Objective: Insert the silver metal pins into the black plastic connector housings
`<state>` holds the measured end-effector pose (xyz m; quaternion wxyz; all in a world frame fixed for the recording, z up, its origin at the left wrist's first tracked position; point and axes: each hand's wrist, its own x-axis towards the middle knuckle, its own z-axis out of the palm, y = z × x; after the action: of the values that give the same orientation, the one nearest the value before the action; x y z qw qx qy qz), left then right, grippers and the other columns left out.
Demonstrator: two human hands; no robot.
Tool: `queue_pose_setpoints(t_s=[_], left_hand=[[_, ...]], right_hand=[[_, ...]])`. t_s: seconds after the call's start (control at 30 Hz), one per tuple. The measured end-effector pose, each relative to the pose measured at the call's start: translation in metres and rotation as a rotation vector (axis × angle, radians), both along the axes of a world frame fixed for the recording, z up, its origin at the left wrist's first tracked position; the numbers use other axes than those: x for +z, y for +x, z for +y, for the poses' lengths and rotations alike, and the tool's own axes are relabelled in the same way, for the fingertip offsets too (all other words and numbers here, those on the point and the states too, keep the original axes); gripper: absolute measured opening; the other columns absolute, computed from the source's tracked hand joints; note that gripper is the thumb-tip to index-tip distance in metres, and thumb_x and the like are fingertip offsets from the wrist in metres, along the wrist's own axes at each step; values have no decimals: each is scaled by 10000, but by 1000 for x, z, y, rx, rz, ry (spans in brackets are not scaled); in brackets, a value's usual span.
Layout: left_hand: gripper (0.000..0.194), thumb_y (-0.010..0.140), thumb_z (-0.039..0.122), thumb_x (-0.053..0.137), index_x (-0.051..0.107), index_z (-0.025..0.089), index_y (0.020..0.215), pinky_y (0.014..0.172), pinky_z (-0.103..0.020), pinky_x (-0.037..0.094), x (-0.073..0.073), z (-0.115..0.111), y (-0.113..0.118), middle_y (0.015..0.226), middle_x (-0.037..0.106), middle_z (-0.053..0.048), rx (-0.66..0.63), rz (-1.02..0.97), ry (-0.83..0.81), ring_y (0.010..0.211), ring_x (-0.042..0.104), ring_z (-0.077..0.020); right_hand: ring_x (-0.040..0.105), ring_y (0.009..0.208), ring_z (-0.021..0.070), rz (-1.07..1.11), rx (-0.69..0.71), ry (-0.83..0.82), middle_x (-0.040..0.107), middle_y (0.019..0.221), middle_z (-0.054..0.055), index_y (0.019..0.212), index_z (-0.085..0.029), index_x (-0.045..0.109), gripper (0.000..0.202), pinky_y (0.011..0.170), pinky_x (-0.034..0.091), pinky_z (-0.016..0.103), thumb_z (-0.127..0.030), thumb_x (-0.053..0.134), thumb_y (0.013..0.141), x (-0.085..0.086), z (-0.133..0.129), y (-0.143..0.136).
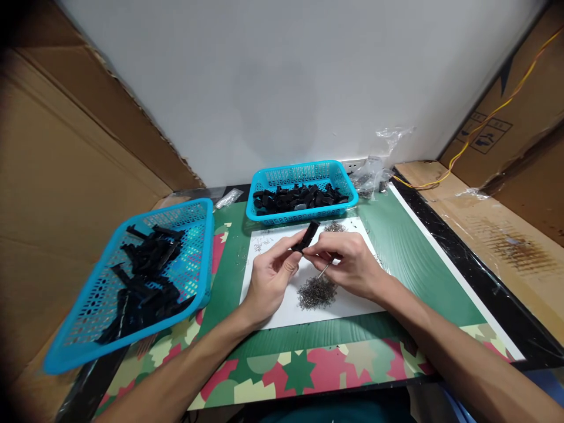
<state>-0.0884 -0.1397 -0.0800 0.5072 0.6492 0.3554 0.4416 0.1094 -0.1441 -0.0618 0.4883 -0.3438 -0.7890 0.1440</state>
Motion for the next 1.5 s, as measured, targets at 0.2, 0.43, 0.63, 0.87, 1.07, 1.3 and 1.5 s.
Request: queue_pose_setpoints(t_s=[0.2, 0.43, 0.63, 0.87, 1.07, 1.3, 1.5], left_hand=[[586, 971, 582, 657, 702, 173, 1388, 481, -207, 199, 4, 2, 4, 699, 370, 35, -46, -131, -320, 559, 267, -80], [637, 952, 620, 655, 701, 114, 1338, 466, -198, 143, 8, 4, 5, 640, 277, 74, -110, -191, -487, 517, 188, -65], [519, 1042, 549, 525, 716, 169, 1339, 491, -225, 290, 9, 4, 3, 777, 551, -15, -81, 5, -266, 565, 405, -95], [395, 942, 397, 750, 703, 245, 1304, 647, -258, 457, 3, 7, -1, 1119, 735, -58, 132, 294, 149, 715, 587, -130], [152, 900, 343, 803, 813, 219, 987, 682, -306, 501, -4, 10, -4, 1014, 811, -54, 210, 364, 243, 716, 650, -171], [151, 857, 218, 838, 820, 227, 1006, 658, -294, 510, -2, 7, -1, 973, 820, -12, 212, 495, 302, 641, 599, -138], [195, 817, 201, 871, 822, 235, 1002, 733, -315, 570, -6, 5, 0, 923, 826, -5, 208, 584, 350, 695, 696, -171]], right_hand=[[486, 541, 99, 8, 3, -113, 686, 701, -8, 941, -207, 796, 100, 494, 373, 238, -277, 731, 969, 3, 5, 4], [492, 536, 102, -9, 8, -91, 652, 680, -20, 1000, -216, 803, 123, 494, 384, 237, -310, 728, 977, -1, 6, 6], [525, 541, 108, 7, 5, -4, 627, 664, -16, 917, -202, 798, 158, 506, 412, 241, -207, 664, 1000, -6, 9, 7], [518, 551, 108, -42, -4, -44, 607, 668, -17, 885, -189, 782, 140, 501, 375, 248, -222, 691, 987, -15, 16, 12], [480, 556, 102, -175, 0, -101, 563, 654, -29, 891, -188, 772, 151, 519, 375, 244, -287, 709, 987, -19, 20, 20], [654, 899, 197, -280, -51, -27, 637, 1050, 100, 1165, -192, 728, 225, 783, 563, 336, -235, 533, 1061, -16, 22, 30], [697, 907, 213, -429, -127, 117, 714, 1052, 118, 1084, -194, 760, 293, 763, 575, 340, -156, 470, 1073, -20, 24, 35]])
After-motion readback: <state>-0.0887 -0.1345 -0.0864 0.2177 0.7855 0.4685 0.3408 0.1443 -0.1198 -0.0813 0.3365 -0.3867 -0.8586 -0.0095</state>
